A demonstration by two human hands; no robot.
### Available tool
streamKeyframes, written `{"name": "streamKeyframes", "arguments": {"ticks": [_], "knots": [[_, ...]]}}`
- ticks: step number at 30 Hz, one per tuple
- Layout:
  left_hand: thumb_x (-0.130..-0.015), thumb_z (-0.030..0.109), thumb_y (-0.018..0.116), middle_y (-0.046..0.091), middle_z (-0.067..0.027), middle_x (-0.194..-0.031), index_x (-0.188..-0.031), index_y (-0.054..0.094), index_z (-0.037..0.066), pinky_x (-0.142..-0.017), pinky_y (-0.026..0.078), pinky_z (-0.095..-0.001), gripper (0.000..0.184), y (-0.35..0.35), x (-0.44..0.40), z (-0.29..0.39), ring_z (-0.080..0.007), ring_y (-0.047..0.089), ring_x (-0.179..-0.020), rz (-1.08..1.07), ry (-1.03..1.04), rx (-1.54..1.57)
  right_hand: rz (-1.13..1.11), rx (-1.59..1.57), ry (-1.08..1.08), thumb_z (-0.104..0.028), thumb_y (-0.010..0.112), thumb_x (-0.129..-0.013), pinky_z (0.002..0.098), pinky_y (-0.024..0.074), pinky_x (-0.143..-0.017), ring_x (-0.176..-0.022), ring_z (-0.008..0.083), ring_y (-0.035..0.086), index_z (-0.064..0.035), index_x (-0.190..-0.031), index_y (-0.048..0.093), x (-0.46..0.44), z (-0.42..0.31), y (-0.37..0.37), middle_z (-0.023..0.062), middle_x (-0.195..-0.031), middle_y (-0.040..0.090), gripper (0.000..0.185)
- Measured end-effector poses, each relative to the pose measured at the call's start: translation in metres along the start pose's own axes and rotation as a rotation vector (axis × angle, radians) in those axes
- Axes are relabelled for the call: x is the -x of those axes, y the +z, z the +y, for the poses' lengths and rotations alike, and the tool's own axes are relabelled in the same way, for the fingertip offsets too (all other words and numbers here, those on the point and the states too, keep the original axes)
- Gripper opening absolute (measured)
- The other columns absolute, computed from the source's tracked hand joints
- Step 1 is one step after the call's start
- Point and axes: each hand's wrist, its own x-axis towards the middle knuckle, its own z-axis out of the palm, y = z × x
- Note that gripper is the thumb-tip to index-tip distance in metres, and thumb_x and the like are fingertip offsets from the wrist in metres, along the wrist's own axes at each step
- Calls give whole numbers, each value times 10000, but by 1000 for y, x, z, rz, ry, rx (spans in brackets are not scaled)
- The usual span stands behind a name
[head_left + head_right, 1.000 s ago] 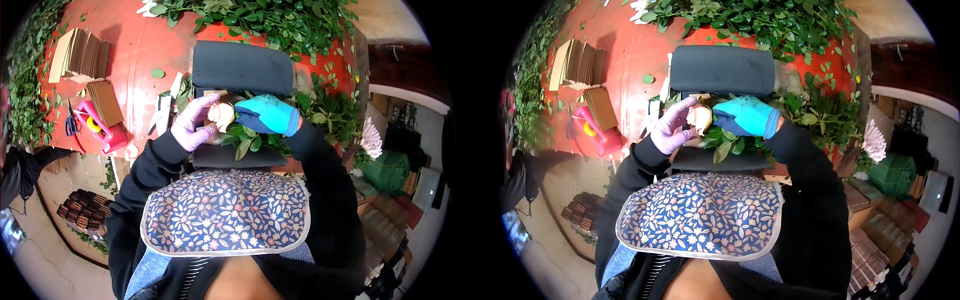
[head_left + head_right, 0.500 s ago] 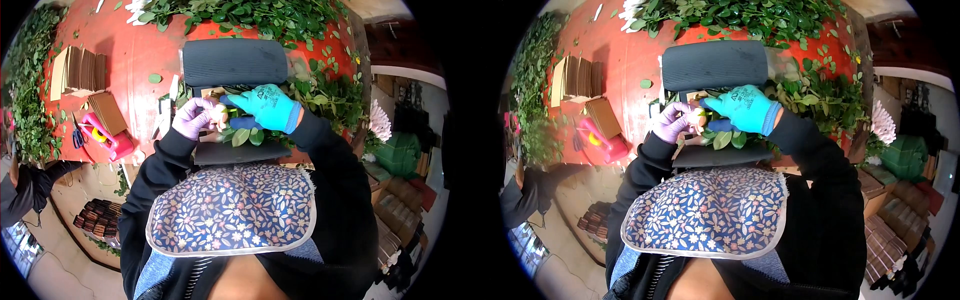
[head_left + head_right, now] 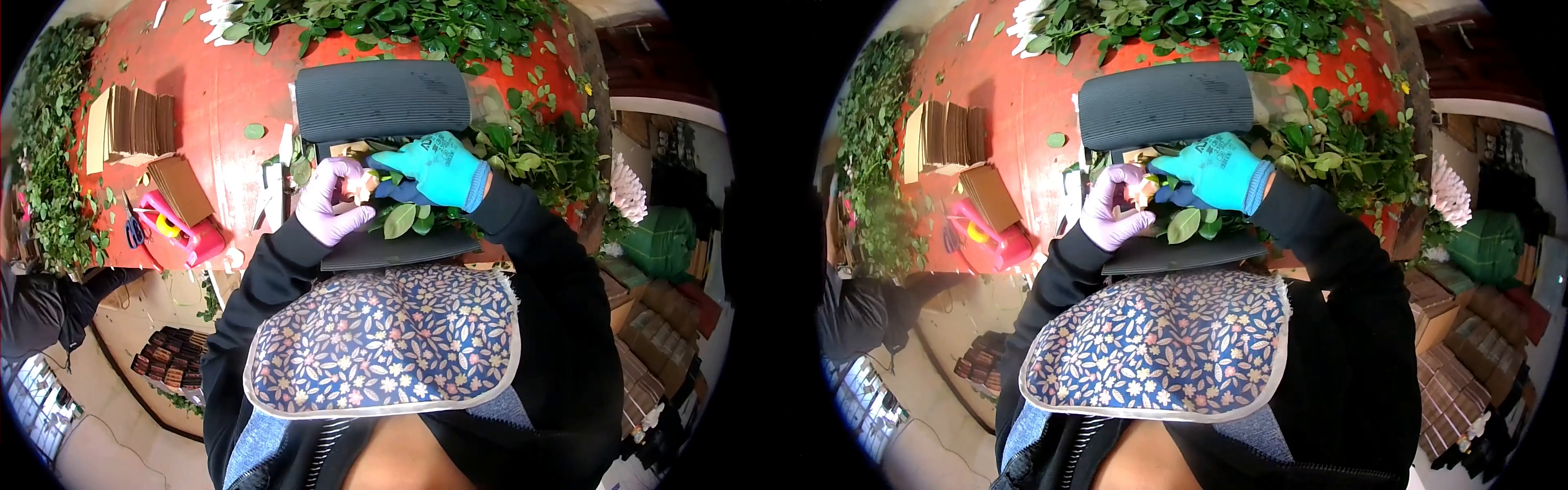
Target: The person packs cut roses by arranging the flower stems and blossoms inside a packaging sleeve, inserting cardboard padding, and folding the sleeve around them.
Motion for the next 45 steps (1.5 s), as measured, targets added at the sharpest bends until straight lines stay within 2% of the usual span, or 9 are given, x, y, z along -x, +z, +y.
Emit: {"name": "streamKeyframes", "arguments": {"ticks": [4,7,13,22,27,33,35,43,45], "knots": [[-755,29,779,548,-96,-1221,-1230,538,53,-969,455,-376,533,0,-6,2,-249,548,-1121,38,81,-185,-32,-38,11,-461,720,-828,391,491,-574,-630,284,636,-142,-1171,678,2,4,-1,91,-742,651,471],[-849,18,731,541,-132,-1214,-1146,597,52,-1004,449,-371,328,-9,-5,-10,-246,561,-1151,-51,176,-220,-104,-77,2,-525,677,-852,407,510,-583,-649,307,652,-119,-1170,661,1,4,-8,116,-763,670,516],[-861,44,713,578,-100,-1146,-988,672,57,-945,466,-362,134,-4,-3,-16,-239,559,-1112,73,114,-50,-213,-110,22,-564,646,-868,412,517,-586,-649,313,657,-114,-1128,677,1,6,-5,130,-762,674,521],[-721,274,854,542,-113,-1091,-935,670,66,-872,485,-361,351,0,-13,19,-267,565,-1030,70,159,-516,-121,-22,-18,-414,743,-829,386,498,-580,-652,296,649,-101,-1068,718,2,10,3,113,-721,654,394],[-782,116,777,575,-115,-986,-857,680,52,-784,498,-367,138,7,-20,20,-271,596,-905,141,222,-504,-146,44,-39,-394,736,-820,397,502,-580,-635,304,645,-110,-1030,701,3,13,9,105,-708,651,355],[-704,67,825,602,-66,-944,-847,703,52,-724,491,-332,189,0,-25,29,-224,601,-851,56,481,-772,-194,58,47,-300,697,-809,414,524,-618,-718,298,676,-123,-917,685,-4,0,-4,91,-774,681,207],[-651,68,839,604,-24,-874,-826,700,90,-664,450,-329,224,-1,-25,31,-208,585,-789,65,563,-846,-159,79,47,-379,684,-833,413,522,-619,-712,297,674,-135,-941,688,-3,1,0,86,-763,678,267],[-641,116,783,564,3,-887,-874,660,145,-630,405,-351,265,0,-17,33,-200,536,-747,63,706,-1052,-82,-53,129,-328,728,-834,415,518,-638,-719,319,660,-103,-1117,679,-6,-3,-2,113,-818,681,365],[-666,147,758,555,8,-879,-853,645,158,-635,405,-336,219,0,-11,30,-188,528,-769,-92,715,-1141,36,-156,124,-328,721,-866,406,520,-638,-730,339,665,-86,-1156,674,-10,0,-6,150,-833,688,381]]}}
